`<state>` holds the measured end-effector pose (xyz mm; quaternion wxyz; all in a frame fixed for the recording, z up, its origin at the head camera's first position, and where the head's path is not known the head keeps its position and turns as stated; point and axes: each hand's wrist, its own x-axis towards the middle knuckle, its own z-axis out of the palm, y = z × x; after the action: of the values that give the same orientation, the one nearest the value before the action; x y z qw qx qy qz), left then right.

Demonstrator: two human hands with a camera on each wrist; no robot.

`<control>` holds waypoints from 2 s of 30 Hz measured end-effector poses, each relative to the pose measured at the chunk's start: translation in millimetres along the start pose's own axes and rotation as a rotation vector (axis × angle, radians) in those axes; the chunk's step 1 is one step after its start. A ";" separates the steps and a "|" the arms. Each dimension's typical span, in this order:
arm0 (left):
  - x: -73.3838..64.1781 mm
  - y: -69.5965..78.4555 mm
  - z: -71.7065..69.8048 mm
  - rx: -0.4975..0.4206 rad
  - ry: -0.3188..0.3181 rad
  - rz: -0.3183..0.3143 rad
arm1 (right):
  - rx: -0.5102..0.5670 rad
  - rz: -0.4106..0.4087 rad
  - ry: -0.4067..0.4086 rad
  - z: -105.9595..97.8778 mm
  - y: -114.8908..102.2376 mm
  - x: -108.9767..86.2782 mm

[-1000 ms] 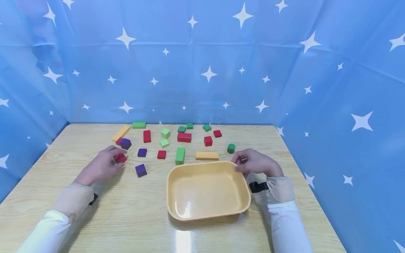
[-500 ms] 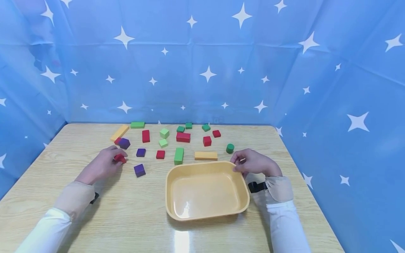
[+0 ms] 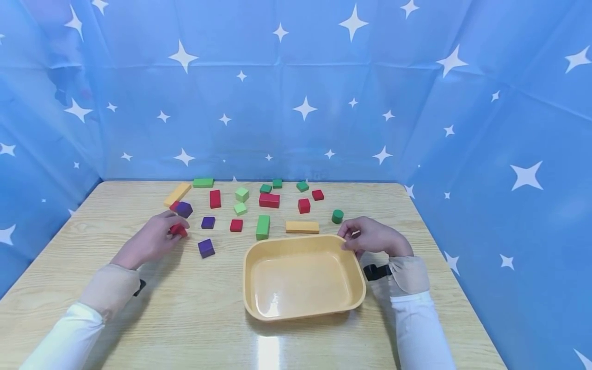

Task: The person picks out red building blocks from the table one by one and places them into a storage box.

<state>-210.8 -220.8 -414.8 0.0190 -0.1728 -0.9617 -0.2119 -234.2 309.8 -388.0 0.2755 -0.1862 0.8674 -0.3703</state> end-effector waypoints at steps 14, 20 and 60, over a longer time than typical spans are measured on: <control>5.0 36.4 -7.3 0.020 -0.038 0.026 | 0.025 -0.033 -0.013 -3.1 -2.2 -0.3; 6.1 57.2 -8.7 0.024 -0.011 0.117 | 0.034 -0.030 -0.013 -1.7 -0.7 -1.4; 18.7 158.9 3.7 0.031 -0.157 0.439 | 0.020 -0.020 0.006 0.8 0.1 -2.0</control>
<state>-174.1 -78.1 -352.3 -0.0077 -0.3937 -0.9026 -0.1738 -232.2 310.5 -387.8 0.2710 -0.1908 0.8626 -0.3823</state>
